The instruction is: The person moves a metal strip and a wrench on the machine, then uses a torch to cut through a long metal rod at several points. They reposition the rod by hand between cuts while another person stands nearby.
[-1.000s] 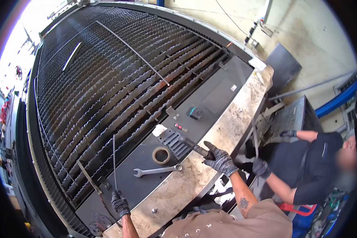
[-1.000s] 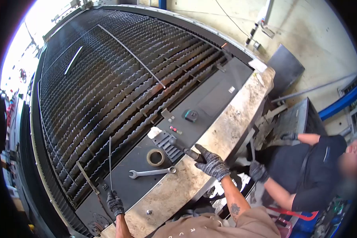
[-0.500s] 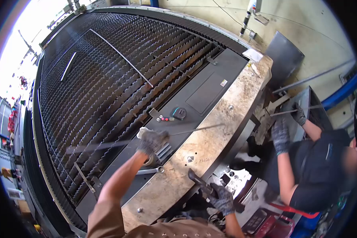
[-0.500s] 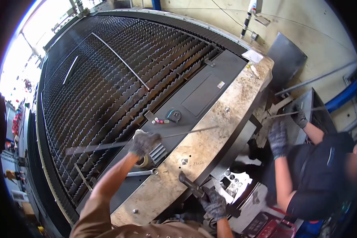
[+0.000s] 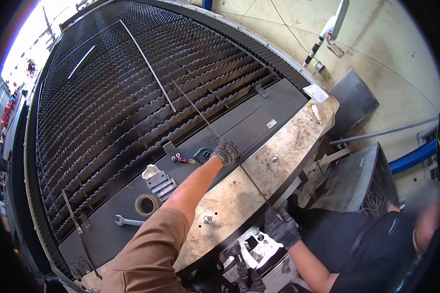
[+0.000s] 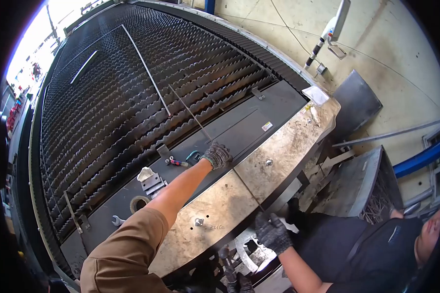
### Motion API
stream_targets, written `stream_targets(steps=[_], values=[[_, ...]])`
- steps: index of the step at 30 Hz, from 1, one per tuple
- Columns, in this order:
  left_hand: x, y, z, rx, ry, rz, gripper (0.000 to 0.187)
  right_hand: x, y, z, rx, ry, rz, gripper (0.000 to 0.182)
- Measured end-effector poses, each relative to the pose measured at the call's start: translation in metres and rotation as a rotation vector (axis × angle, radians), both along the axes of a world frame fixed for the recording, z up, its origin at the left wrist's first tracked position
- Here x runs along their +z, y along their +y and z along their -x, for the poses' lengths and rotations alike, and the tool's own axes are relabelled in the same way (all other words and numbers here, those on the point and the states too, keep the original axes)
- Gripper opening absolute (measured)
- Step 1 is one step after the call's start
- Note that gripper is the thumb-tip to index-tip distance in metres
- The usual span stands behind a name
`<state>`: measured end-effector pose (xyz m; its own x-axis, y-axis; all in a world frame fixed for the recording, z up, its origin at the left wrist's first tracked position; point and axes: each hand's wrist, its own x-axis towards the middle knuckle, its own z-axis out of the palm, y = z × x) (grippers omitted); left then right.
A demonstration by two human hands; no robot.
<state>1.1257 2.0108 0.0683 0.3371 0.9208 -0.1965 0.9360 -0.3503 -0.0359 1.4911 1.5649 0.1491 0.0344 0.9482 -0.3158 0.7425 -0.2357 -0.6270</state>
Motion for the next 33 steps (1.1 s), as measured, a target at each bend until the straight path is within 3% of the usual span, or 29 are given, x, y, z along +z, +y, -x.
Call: stream_targets(steps=[4, 6, 10, 12, 18, 21, 24, 26, 27, 28, 29, 30, 31, 32, 33], values=[[-0.001, -0.018, 0.014, 0.096, -0.101, -0.004, 0.027, -0.012, 0.021, 0.017, 0.091, 0.023, -0.002, 0.06], [0.022, -0.052, 0.03, 0.121, -0.346, -0.163, 0.03, -0.016, 0.036, 0.031, 0.161, 0.047, -0.005, 0.062], [0.042, -0.157, 0.093, 0.304, -0.548, -0.316, 0.03, -0.012, 0.08, 0.083, 0.298, 0.067, 0.02, 0.066], [0.035, -0.221, 0.145, 0.543, -0.692, -0.381, 0.028, -0.011, 0.096, 0.112, 0.382, 0.052, 0.039, 0.068], [0.037, -0.476, 0.323, 1.233, -0.348, -0.357, 0.036, -0.017, 0.125, 0.196, 0.69, 0.052, 0.043, 0.067], [0.067, -0.58, 0.385, 1.568, -0.305, -0.469, 0.034, -0.049, 0.142, 0.216, 0.891, 0.043, -0.066, 0.07], [0.076, -0.653, 0.463, 1.925, -0.181, -0.38, 0.038, -0.014, 0.171, 0.26, 1.281, -0.199, 0.192, 0.066], [0.065, -0.694, 0.522, 1.951, -0.076, -0.465, 0.046, 0.026, 0.185, 0.3, 1.445, -0.367, 0.362, 0.064], [0.065, -0.705, 0.554, 2.175, -0.102, -0.302, 0.046, 0.045, 0.195, 0.328, 1.442, -0.459, 0.447, 0.06], [0.053, -0.721, 0.574, 2.104, -0.123, -0.501, 0.045, -0.011, 0.224, 0.308, 1.181, -0.25, 0.822, 0.057], [0.018, -0.746, 0.616, 2.122, 0.039, -0.515, 0.047, -0.043, 0.263, 0.318, 1.233, -0.023, 0.907, 0.052], [0.024, -0.752, 0.654, 2.185, -0.077, -0.138, 0.051, -0.012, 0.288, 0.383, 1.555, 0.002, 0.524, 0.051], [0.008, -0.75, 0.664, 2.195, 0.094, -0.414, 0.056, 0.004, 0.309, 0.438, 1.456, -0.101, 0.316, 0.05], [0.009, -0.746, 0.686, 2.278, 0.179, -0.228, 0.06, 0.019, 0.331, 0.492, 1.326, -0.211, 0.13, 0.05], [-0.02, -0.762, 0.712, 2.26, 0.216, -0.266, 0.067, 0.035, 0.351, 0.545, 1.179, -0.308, -0.018, 0.049]])
